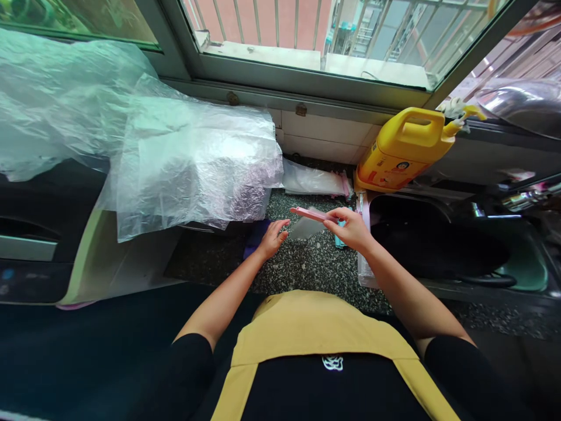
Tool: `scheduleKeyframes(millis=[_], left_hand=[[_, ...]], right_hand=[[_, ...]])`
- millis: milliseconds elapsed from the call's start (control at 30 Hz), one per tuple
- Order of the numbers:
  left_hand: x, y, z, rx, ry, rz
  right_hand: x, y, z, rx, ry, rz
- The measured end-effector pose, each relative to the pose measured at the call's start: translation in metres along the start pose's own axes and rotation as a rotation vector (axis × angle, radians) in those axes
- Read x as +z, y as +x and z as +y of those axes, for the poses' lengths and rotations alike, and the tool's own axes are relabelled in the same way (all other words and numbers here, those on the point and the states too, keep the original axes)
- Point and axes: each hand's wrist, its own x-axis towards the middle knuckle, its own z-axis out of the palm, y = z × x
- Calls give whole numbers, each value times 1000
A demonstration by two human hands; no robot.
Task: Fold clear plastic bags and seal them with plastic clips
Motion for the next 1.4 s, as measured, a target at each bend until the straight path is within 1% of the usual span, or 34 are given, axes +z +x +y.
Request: scheduleKeyframes(millis=[100, 167, 233, 300, 400, 500, 600, 667, 733, 867, 933, 1000, 1100, 1200, 1300, 1400], left_hand=[[6, 15, 23, 34, -226, -40], [7, 27, 37, 9, -335, -130], [3, 38, 48, -23, -364, -250], [-6, 48, 55, -48, -351, -296], [-19, 60, 57, -79, -364, -251], [-25, 71, 56, -136, -414, -181], [-20, 86, 57, -173, -444, -52], [-14, 99, 58, -197, -441, 46], [-8, 113, 59, -223, -392, 131], [0, 146, 62, -261, -178, 302], [1, 162, 63, -267, -74, 362], [1, 176, 65, -262, 30, 388], [0, 195, 65, -293, 194, 391], [-2, 208, 60, -350, 324, 352], [-1, 216, 51, -382, 432, 292], [2, 219, 40, -390, 520, 235]], right_hand=[[-7, 3, -2, 7, 33, 16], [-12, 5, -3, 21, 61, 35], [-18, 9, -3, 43, 99, 64], [-24, 13, 0, 74, 145, 107], [-32, 19, 9, 127, 217, 185], [-35, 27, 25, 173, 287, 286], [-34, 35, 46, 212, 370, 357], [-33, 42, 61, 256, 411, 362], [-32, 51, 77, 313, 421, 358], [-27, 72, 108, 437, 375, 375], [-23, 84, 122, 481, 354, 382], [-18, 96, 135, 507, 338, 381], [-9, 113, 152, 545, 298, 375], [0, 125, 167, 577, 239, 356], [10, 130, 178, 607, 159, 328], [17, 130, 182, 634, 63, 303]])
